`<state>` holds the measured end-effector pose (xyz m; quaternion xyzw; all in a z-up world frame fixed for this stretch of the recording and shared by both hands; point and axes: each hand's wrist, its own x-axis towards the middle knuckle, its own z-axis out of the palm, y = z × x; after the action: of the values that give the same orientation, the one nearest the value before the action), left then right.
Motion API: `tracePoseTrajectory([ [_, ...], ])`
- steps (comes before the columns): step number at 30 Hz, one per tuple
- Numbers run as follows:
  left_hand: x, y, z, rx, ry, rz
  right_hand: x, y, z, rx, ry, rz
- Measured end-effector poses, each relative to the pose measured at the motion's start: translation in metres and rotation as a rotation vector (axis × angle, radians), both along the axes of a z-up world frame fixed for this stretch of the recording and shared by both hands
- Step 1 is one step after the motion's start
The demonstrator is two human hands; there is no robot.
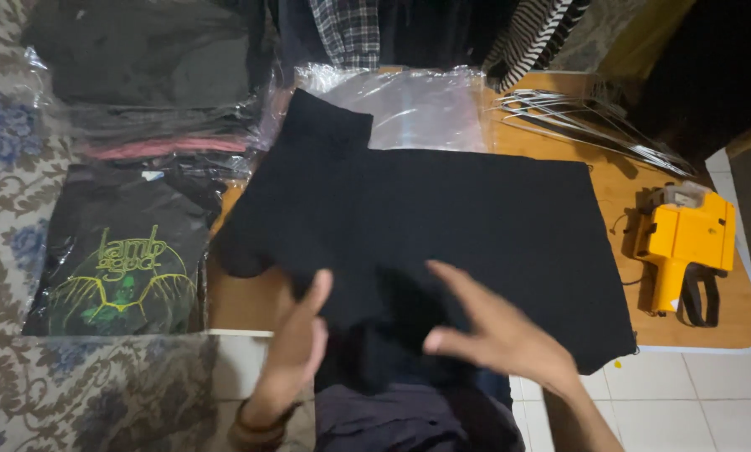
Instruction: The recorder unfolds a black shirt, buttons it, uses a tag gun to attach a price tag, and places it on a hanger.
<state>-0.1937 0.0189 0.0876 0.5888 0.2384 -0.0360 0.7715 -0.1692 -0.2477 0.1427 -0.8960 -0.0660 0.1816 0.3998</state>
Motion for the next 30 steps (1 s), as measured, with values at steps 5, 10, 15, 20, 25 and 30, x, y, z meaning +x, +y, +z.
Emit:
tracePoseTrajectory([
  [5, 0.023, -0.046, -0.009, -0.129, -0.324, -0.017, -0.010, 0.055, 0.013, 0.103, 0.102, 0.219],
  [10, 0.032, -0.021, 0.000, -0.111, -0.381, -0.395, 0.023, 0.048, -0.012, 0.481, -0.281, 0.050],
  [15, 0.047, 0.013, -0.018, 0.049, -0.544, -0.602, 0.049, 0.031, -0.041, 0.624, -0.241, -0.016],
  [20, 0.057, 0.044, -0.116, 1.620, -1.058, -0.215, 0.060, 0.024, -0.056, 0.861, -0.097, -0.087],
  [25, 0.057, 0.037, -0.074, 1.244, -0.420, 0.093, 0.062, 0.007, -0.059, 1.104, 0.053, -0.211],
  [30, 0.081, 0.020, -0.018, 1.249, -0.932, 0.421, 0.065, -0.023, -0.076, 1.340, 0.242, -0.340],
])
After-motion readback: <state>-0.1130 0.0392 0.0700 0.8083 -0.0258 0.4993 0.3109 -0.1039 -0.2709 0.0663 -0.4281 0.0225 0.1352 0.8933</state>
